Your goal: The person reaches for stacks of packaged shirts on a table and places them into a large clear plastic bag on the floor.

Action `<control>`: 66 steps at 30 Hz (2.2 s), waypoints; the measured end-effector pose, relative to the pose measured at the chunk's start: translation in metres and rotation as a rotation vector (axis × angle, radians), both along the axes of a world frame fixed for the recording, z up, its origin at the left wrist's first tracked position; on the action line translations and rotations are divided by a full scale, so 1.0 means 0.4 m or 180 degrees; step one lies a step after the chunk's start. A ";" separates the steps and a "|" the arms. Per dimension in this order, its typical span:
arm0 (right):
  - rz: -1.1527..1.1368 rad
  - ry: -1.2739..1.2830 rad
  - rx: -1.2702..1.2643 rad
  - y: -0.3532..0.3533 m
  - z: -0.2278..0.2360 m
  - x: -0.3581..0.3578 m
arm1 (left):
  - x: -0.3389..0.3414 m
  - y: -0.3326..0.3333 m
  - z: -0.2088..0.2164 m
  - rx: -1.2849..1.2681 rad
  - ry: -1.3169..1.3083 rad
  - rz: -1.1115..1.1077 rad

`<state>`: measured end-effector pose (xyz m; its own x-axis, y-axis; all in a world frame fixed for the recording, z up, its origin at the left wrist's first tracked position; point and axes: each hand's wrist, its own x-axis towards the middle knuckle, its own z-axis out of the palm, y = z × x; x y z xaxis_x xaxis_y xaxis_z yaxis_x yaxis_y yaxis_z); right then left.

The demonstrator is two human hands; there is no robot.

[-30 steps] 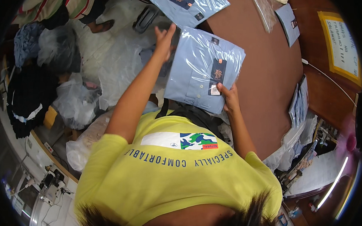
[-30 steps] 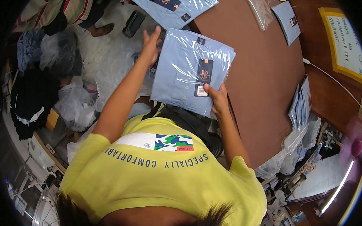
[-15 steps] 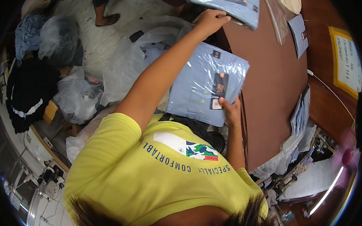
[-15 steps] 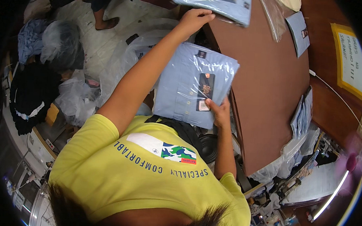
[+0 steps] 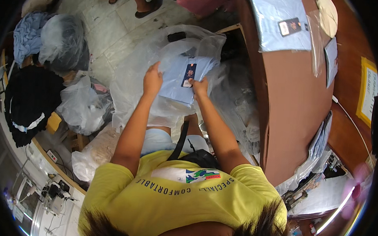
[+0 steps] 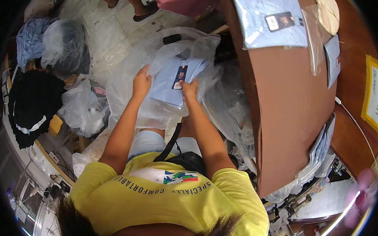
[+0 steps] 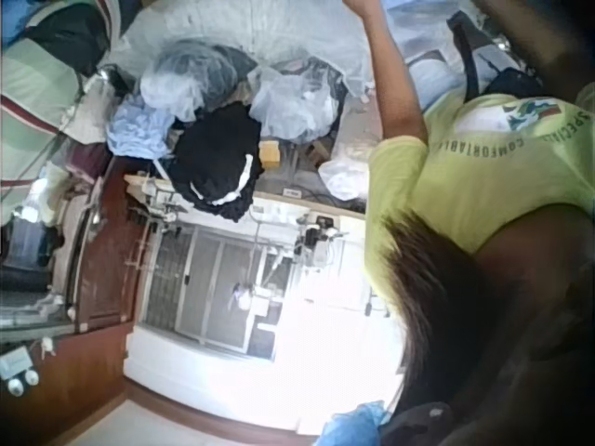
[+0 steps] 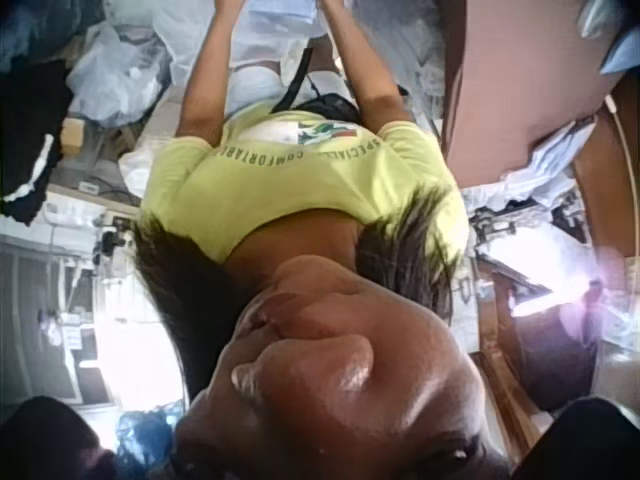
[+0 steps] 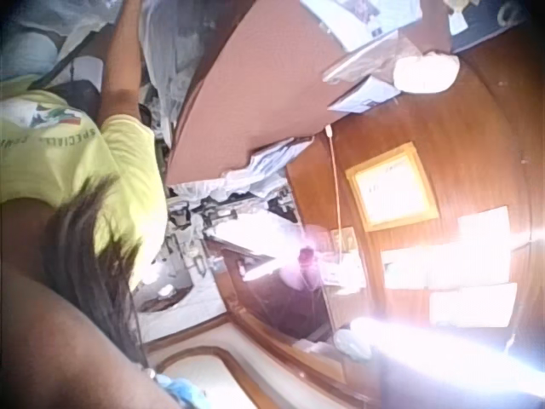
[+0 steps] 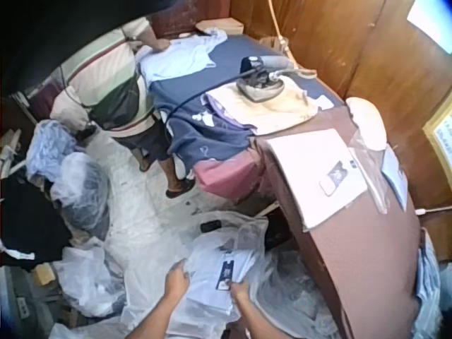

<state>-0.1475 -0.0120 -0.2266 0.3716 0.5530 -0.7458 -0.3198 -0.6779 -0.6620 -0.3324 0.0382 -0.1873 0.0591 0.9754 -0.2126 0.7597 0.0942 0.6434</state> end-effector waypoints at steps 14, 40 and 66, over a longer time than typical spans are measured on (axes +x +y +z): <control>0.3135 -0.3033 0.0362 0.370 -0.309 0.042 | -0.044 -0.193 -0.016 -0.0955 -0.0846 0.0269; 0.3589 -0.2470 0.3043 0.288 0.253 -0.022 | 0.052 -0.177 0.096 -0.0712 -0.0075 -0.0269; 0.0601 -0.4879 -0.0481 0.153 0.581 1.354 | 0.311 -0.176 0.356 0.0327 0.0505 -0.1335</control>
